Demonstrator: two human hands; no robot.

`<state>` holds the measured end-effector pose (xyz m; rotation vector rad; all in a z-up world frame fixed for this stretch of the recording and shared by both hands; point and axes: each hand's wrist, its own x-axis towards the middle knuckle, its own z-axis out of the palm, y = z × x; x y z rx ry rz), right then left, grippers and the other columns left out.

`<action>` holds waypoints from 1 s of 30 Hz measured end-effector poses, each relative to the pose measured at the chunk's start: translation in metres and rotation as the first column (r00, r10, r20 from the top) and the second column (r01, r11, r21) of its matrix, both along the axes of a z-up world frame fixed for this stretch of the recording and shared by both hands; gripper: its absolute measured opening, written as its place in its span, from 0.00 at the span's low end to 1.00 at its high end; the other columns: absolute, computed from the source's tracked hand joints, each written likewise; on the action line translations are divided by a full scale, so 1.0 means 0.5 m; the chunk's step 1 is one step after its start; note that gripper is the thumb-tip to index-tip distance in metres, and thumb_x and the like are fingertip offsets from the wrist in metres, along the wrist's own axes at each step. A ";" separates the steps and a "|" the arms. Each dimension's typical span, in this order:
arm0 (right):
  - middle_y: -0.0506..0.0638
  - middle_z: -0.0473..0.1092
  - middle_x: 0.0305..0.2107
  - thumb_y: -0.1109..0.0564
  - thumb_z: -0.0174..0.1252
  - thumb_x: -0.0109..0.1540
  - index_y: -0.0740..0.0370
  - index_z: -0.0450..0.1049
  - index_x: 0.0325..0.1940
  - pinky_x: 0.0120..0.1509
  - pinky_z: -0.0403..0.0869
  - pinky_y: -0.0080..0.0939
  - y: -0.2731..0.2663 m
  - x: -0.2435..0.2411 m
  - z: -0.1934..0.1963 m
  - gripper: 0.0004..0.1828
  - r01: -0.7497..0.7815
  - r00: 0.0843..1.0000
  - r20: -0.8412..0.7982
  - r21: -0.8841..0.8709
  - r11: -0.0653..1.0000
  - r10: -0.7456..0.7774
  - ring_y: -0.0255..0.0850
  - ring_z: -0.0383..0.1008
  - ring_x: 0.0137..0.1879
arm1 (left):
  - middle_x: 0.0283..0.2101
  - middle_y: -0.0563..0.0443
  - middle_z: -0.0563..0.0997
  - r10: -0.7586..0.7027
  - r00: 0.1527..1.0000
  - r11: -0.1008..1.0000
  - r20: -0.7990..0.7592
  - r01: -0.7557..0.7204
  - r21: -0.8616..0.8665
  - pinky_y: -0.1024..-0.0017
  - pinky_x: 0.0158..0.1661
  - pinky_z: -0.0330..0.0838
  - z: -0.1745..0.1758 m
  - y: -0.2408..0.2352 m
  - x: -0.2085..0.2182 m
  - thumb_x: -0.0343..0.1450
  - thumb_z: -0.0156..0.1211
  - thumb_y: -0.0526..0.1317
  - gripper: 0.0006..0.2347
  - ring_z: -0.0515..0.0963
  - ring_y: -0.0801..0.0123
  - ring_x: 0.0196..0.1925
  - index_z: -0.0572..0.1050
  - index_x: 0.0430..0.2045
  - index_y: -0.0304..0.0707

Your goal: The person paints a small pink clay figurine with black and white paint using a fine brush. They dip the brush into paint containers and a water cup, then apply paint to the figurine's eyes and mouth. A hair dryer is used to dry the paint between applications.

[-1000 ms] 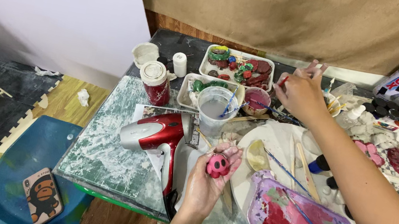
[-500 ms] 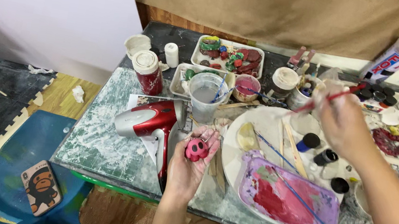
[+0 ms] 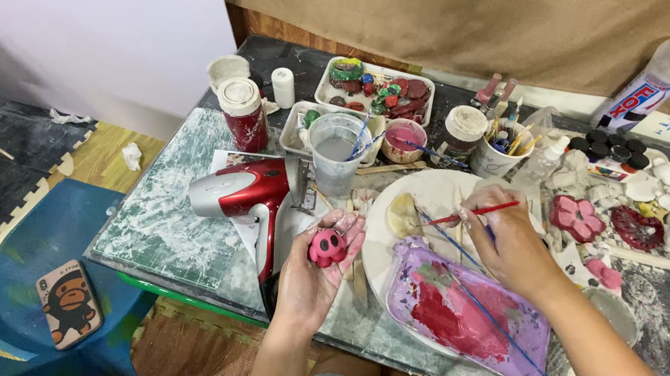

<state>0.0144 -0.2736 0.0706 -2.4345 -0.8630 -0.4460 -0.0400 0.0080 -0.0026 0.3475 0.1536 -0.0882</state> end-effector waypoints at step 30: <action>0.51 0.72 0.38 0.50 0.58 0.63 0.55 0.79 0.36 0.61 0.61 0.54 0.228 0.201 -0.109 0.08 -0.068 0.995 -0.100 -0.455 0.888 0.025 0.50 0.65 0.56 | 0.59 0.31 0.75 0.135 0.990 0.990 0.037 -0.133 -0.045 0.57 0.63 0.71 -0.032 0.116 0.001 0.77 0.39 0.40 0.18 0.74 0.48 0.65 0.68 0.54 0.22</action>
